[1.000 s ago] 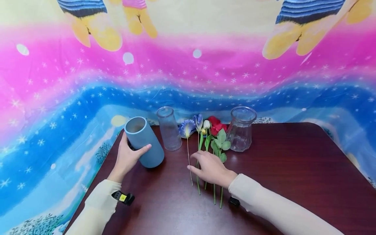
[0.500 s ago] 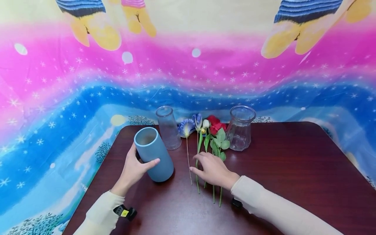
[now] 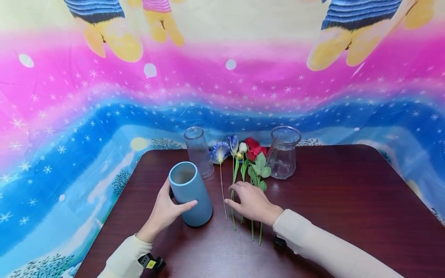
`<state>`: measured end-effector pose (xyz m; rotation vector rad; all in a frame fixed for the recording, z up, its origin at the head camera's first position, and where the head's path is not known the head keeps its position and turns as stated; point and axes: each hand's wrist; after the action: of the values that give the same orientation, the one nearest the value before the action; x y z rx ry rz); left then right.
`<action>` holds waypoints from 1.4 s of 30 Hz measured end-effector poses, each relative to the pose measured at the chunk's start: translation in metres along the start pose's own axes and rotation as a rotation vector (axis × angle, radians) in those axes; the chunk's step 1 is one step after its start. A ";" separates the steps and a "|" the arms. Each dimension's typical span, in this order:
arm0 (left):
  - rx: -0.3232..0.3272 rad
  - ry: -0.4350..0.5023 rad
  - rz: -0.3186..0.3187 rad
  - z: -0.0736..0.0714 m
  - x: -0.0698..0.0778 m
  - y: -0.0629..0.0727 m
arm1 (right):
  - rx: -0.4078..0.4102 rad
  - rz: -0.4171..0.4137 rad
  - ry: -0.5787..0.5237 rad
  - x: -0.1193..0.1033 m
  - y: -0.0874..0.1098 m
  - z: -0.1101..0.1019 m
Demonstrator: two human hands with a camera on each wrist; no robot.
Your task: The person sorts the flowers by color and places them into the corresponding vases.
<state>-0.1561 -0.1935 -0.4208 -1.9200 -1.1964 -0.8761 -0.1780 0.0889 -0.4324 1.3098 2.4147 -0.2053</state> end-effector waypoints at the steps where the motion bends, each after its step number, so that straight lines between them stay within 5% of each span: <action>1: -0.003 0.002 0.000 0.001 0.000 0.000 | -0.001 -0.001 -0.001 0.000 0.000 0.000; 19: -0.087 0.011 -0.034 -0.004 0.002 0.002 | -0.008 -0.002 -0.015 0.006 -0.006 0.002; 24: -0.076 0.003 0.099 -0.021 0.011 -0.003 | -0.022 0.015 -0.007 0.006 -0.010 -0.001; 28: 0.005 -0.020 0.229 -0.037 0.021 -0.011 | -0.029 0.025 -0.006 0.006 -0.016 -0.004; 32: 0.098 -0.092 0.254 -0.048 0.036 -0.018 | -0.038 0.030 -0.023 0.005 -0.026 -0.004; 42: 0.087 -0.229 0.100 -0.065 0.049 -0.028 | -0.060 0.080 -0.036 0.006 -0.042 0.001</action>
<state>-0.1760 -0.2161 -0.3405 -2.0298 -1.2365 -0.5536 -0.2159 0.0699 -0.4383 1.3609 2.3160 -0.1325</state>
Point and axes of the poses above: each hand's wrist, its own y-axis away from the middle knuckle, its own z-axis out of the palm, x = y × z, and after that the axes turned 15 degrees about -x, right-handed
